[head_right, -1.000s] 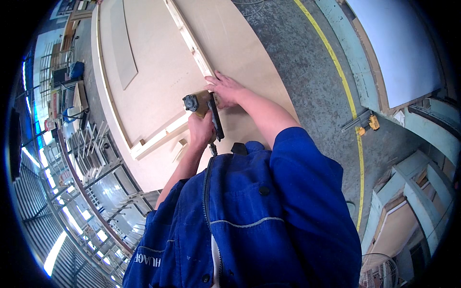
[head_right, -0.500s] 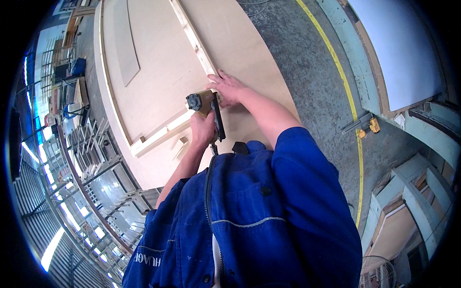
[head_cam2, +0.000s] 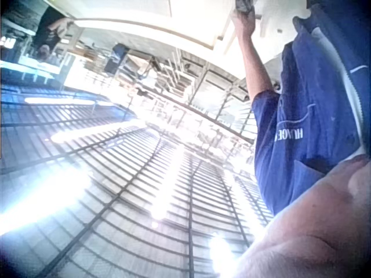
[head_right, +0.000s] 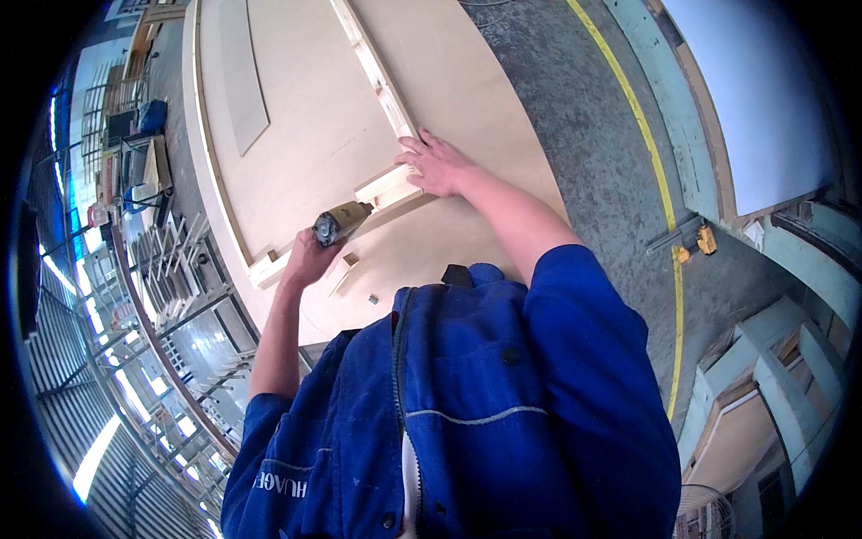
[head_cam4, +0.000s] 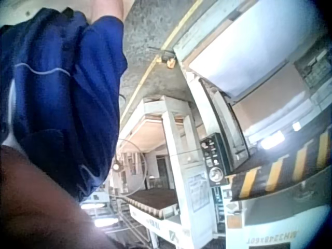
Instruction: The person assembles a wooden frame on a large sheet of plywood using a pneumatic nail gun. They position wooden strips and small blocks, then secure them with nails. The person reloads the nail gun with staples during the process.
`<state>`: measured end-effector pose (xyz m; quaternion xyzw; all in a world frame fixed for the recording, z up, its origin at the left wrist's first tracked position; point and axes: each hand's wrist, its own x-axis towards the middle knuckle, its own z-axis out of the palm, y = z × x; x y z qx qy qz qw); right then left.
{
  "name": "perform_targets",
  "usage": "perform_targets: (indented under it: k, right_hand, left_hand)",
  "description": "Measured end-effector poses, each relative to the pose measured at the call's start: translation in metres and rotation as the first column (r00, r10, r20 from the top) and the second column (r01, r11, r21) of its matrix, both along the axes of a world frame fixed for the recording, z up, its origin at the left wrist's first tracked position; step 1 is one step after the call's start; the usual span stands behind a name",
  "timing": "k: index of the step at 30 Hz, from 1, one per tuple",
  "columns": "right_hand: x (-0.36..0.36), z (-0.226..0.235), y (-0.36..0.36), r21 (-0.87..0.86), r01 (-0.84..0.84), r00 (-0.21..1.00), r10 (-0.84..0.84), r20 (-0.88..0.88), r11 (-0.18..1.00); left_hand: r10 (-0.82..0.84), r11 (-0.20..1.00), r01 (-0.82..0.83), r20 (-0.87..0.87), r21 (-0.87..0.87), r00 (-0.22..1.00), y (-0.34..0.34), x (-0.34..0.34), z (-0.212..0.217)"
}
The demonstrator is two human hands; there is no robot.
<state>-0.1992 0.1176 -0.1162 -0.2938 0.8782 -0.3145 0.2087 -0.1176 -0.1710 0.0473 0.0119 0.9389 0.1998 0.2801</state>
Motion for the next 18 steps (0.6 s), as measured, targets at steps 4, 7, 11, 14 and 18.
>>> perform_targets:
  k: [4, 7, 11, 14, 18]
  right_hand:
    - [0.001, -0.010, -0.004, 0.009, 0.023, 0.999, -0.022, -0.035, 1.000]
    - [0.001, -0.009, -0.003, -0.015, 0.025, 0.998, -0.026, -0.053, 1.000]
    - [0.002, -0.003, -0.002, -0.002, 0.032, 0.999, -0.032, -0.012, 1.000]
    - [0.002, -0.003, -0.001, -0.003, 0.032, 0.999, -0.032, -0.016, 0.999]
    - [0.002, -0.006, -0.001, -0.011, 0.034, 0.999, -0.034, -0.023, 0.999]
  left_hand:
    - [-0.070, 0.982, 0.071, 0.014, -0.177, 0.997, 0.001, -0.024, -0.002]
    - [-0.088, 0.984, 0.092, 0.034, -0.152, 0.996, -0.003, -0.033, -0.009]
    - [-0.092, 0.976, 0.095, 0.025, -0.198, 0.995, -0.005, -0.034, -0.018]
    - [-0.114, 0.975, 0.113, 0.006, -0.192, 0.993, -0.009, -0.037, -0.024]
    - [-0.093, 0.985, 0.087, -0.032, -0.150, 0.995, -0.008, -0.036, -0.027]
